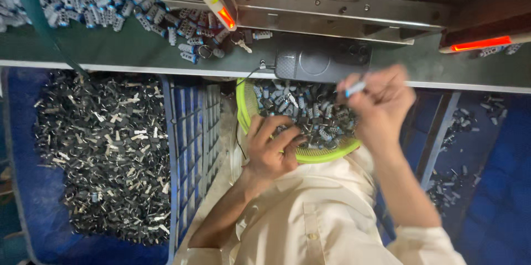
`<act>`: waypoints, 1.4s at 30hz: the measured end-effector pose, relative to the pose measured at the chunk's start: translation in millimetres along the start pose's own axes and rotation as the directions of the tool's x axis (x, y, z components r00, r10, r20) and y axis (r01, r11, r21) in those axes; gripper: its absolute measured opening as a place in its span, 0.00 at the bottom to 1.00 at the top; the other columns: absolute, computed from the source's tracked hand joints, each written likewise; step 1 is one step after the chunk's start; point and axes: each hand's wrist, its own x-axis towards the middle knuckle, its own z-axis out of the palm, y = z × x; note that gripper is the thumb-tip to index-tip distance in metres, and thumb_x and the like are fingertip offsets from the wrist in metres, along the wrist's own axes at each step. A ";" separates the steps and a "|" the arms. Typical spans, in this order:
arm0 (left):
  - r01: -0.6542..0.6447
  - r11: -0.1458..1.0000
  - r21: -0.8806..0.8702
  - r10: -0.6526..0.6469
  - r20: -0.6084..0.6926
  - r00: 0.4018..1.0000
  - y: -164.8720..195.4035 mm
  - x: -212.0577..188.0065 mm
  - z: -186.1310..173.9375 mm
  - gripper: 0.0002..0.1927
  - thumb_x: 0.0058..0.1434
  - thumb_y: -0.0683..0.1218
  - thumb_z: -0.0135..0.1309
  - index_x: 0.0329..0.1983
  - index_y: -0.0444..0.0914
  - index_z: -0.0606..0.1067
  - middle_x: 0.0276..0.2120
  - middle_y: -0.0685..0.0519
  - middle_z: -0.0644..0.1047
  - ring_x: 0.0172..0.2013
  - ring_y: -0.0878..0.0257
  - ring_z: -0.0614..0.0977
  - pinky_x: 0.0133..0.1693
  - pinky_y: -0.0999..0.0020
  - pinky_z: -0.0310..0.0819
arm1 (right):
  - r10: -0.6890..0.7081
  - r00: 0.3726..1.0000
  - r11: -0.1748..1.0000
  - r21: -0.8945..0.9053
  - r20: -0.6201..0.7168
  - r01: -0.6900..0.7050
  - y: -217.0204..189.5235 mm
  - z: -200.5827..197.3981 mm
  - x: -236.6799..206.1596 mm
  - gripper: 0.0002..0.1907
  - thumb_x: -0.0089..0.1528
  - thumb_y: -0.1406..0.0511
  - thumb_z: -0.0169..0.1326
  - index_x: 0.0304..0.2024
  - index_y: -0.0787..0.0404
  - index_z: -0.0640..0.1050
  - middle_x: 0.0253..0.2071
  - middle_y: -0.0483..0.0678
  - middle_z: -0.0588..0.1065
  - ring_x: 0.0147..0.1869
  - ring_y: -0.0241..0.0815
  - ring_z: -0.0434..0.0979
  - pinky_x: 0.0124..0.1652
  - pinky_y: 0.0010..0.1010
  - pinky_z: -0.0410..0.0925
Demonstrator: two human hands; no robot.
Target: The person repeatedly picks small cylindrical components from a green basket, inserts them into a machine slot, and places the processed items into a blue bin. The task involves continuous manual handling of small parts in a repetitive assembly loop.
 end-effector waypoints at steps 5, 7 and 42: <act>0.385 0.844 -0.372 -0.365 0.126 0.922 5.6 -9.0 7.8 0.09 0.62 0.44 0.60 0.40 0.34 0.79 0.43 0.47 0.82 0.36 0.58 0.85 0.35 0.65 0.81 | -0.660 0.633 0.332 -0.599 0.404 0.729 -54.9 36.4 90.5 0.15 0.60 0.87 0.55 0.44 0.71 0.70 0.42 0.58 0.78 0.45 0.48 0.82 0.40 0.39 0.73; 0.395 0.734 -0.553 -0.377 0.153 0.914 4.9 -13.2 7.9 0.13 0.67 0.48 0.57 0.40 0.32 0.78 0.43 0.46 0.81 0.37 0.59 0.85 0.38 0.65 0.81 | -0.583 0.676 0.388 -0.577 0.450 0.719 -46.3 41.9 115.7 0.16 0.65 0.89 0.48 0.49 0.72 0.72 0.46 0.57 0.78 0.49 0.42 0.86 0.40 0.29 0.77; 0.527 0.664 -0.530 -0.365 0.385 0.848 -0.6 16.0 -8.1 0.06 0.63 0.41 0.59 0.40 0.33 0.76 0.24 0.52 0.76 0.24 0.68 0.75 0.30 0.74 0.67 | -0.177 0.977 0.978 -0.093 0.119 0.188 70.7 14.9 -84.2 0.26 0.56 0.87 0.54 0.49 0.63 0.62 0.50 0.61 0.76 0.53 0.47 0.80 0.47 0.33 0.77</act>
